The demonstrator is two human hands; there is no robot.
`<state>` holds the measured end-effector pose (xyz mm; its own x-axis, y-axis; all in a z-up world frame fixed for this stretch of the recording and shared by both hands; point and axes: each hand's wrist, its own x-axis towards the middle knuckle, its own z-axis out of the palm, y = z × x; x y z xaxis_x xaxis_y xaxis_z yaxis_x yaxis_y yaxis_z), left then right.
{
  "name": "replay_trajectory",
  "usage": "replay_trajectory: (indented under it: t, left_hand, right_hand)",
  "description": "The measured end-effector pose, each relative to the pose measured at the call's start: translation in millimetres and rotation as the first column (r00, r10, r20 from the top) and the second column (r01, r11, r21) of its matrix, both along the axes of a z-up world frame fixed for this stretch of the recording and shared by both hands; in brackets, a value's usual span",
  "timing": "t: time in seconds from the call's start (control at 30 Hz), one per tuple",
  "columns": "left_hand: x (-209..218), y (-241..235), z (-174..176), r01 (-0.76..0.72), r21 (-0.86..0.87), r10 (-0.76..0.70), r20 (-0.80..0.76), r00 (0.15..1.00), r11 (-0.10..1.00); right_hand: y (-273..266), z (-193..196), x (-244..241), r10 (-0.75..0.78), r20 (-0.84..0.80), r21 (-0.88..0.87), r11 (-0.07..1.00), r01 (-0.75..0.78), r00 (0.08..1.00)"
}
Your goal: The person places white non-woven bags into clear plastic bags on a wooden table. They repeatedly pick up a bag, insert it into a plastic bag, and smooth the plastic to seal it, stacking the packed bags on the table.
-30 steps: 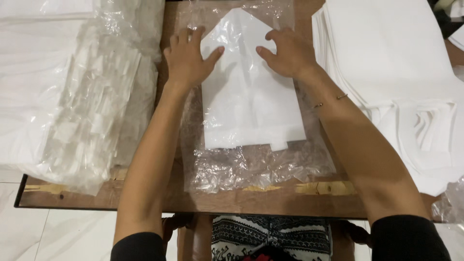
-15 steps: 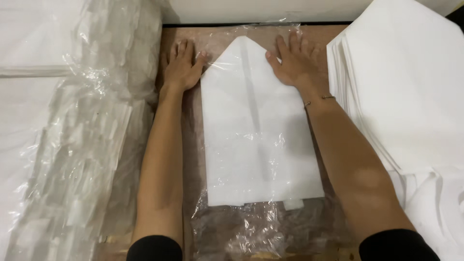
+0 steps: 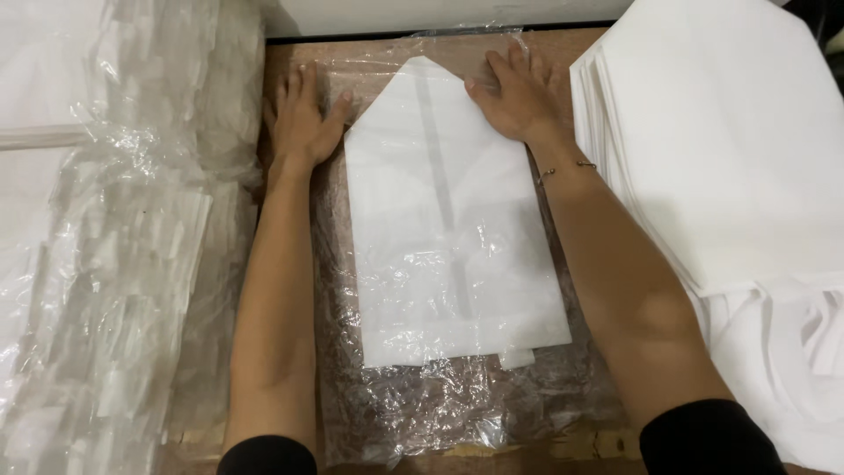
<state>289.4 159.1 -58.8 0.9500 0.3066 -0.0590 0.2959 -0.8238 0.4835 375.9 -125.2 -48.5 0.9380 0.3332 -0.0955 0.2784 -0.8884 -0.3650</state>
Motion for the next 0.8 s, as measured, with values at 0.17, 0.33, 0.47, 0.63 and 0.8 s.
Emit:
replay_trajectory:
  t: [0.17, 0.33, 0.47, 0.63, 0.8]
  left_hand:
    - [-24, -18, -10, 0.122, 0.227, -0.171, 0.211, 0.962, 0.966]
    - [-81, -78, 22, 0.326, 0.233, -0.307, -0.114, 0.945, 0.916]
    - [-130, -109, 32, 0.429, 0.301, -0.358, -0.264, 0.896, 0.852]
    - [-184, -120, 36, 0.438, 0.265, -0.347, -0.329, 0.878, 0.859]
    - [-195, -118, 20, 0.410, 0.241, -0.342, -0.278, 0.898, 0.880]
  right_hand:
    - [0, -1, -15, -0.100, 0.152, 0.374, 0.927, 0.037, 0.983]
    - [8, 34, -88, 0.139, 0.051, 0.176, 0.973, -0.146, 0.989]
    - [1, 55, -150, 0.279, -0.210, -0.122, 0.944, -0.308, 0.937]
    - [-36, 56, -229, 0.339, -0.292, -0.223, 0.885, -0.408, 0.895]
    - [-65, 34, -253, 0.383, -0.194, -0.160, 0.896, -0.414, 0.903]
